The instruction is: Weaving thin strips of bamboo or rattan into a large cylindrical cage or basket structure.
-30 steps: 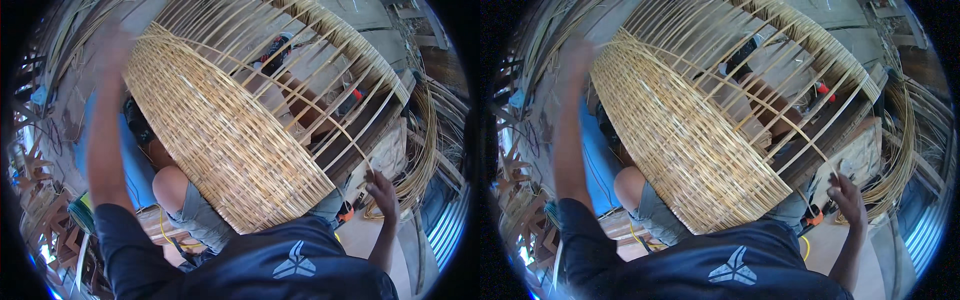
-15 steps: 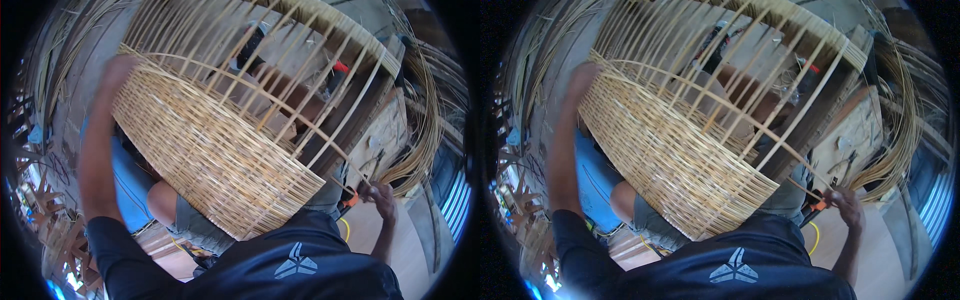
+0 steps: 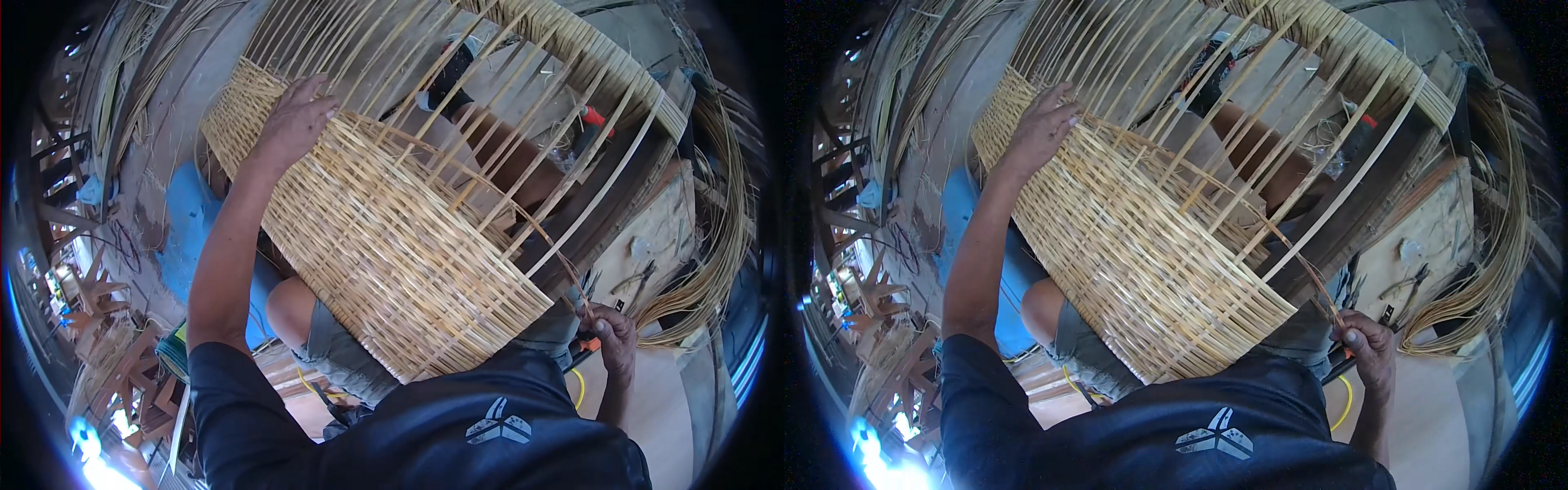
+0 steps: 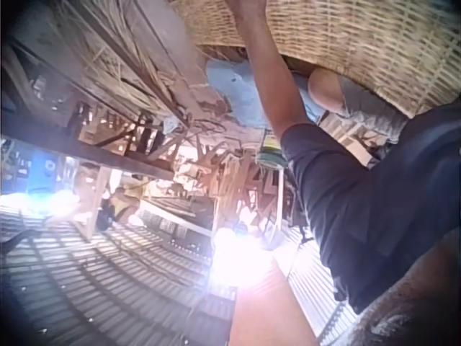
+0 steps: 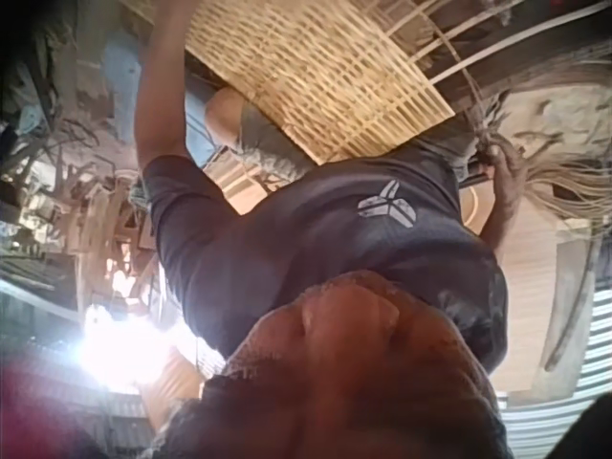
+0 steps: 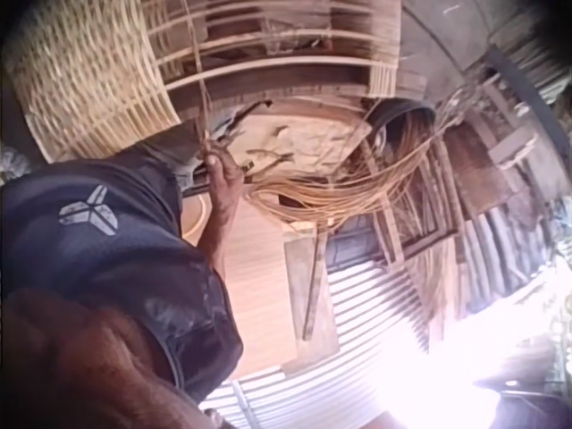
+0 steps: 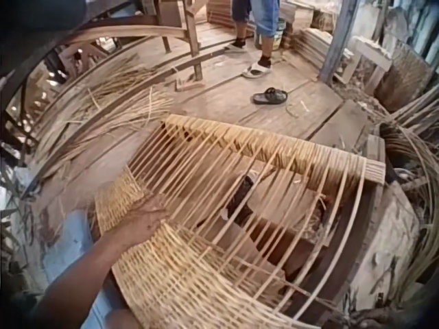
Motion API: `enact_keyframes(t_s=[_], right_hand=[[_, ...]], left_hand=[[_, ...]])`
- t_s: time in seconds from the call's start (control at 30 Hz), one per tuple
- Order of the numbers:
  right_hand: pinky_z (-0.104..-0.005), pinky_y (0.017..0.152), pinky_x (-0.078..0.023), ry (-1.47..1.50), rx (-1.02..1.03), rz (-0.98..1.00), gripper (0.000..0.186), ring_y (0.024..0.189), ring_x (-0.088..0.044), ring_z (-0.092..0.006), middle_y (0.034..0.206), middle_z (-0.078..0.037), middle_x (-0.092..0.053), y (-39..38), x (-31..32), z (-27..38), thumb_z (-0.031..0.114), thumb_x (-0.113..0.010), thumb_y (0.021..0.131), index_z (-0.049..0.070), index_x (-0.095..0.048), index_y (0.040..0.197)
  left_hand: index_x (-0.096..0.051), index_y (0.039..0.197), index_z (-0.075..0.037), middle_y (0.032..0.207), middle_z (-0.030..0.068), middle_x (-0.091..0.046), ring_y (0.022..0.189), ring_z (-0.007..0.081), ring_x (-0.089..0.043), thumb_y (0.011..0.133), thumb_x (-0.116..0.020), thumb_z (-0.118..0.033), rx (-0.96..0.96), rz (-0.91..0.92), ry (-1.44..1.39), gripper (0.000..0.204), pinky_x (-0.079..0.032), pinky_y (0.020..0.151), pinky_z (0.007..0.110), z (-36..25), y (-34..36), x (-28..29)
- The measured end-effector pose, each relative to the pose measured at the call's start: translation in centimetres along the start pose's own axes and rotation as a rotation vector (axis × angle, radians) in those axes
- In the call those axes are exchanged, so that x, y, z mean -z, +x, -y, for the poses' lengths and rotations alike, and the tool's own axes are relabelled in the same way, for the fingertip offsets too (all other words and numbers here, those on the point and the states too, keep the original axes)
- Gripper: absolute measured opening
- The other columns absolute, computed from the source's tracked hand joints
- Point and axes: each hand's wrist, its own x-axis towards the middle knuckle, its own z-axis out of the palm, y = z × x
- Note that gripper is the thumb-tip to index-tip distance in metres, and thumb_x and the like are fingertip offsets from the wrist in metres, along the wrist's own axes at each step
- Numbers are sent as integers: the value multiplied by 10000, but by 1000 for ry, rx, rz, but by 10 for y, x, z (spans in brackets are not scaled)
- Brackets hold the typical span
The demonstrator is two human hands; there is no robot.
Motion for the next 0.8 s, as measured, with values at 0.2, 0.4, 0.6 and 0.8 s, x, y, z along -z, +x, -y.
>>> enact_keyframes(t_s=[0.2,0.4,0.6,0.8], right_hand=[[-285,729,-435,-58,54,-17,306,854,-554,-175,880,-101,-610,-4,-1,-8,287,-611,862,-12,-652,817],[-308,739,-441,-157,7,21,289,844,-558,-190,914,-115,-601,1,2,1,272,-621,844,-12,-650,802],[-345,758,-447,-484,200,64,146,886,-561,-258,895,-123,-590,20,-30,14,126,-654,804,-14,-629,834],[-328,838,-461,-516,238,-124,207,979,-574,-276,989,-114,-594,13,-54,8,20,-666,769,18,-617,970]], left_hand=[[-616,1108,-64,1375,117,-435,1248,298,-433,881,-569,-220,168,170,-343,279,-350,1039,362,11,12,0],[-622,1047,-41,1253,128,-542,1135,278,-528,861,-571,-174,271,351,-511,234,-412,971,374,28,28,1],[-557,1138,24,1158,204,-579,1028,318,-560,925,-434,-176,366,325,222,317,-398,885,402,67,25,29],[-518,1155,38,1140,247,-565,988,390,-555,960,-407,-239,336,344,168,356,-403,856,438,118,10,24]])
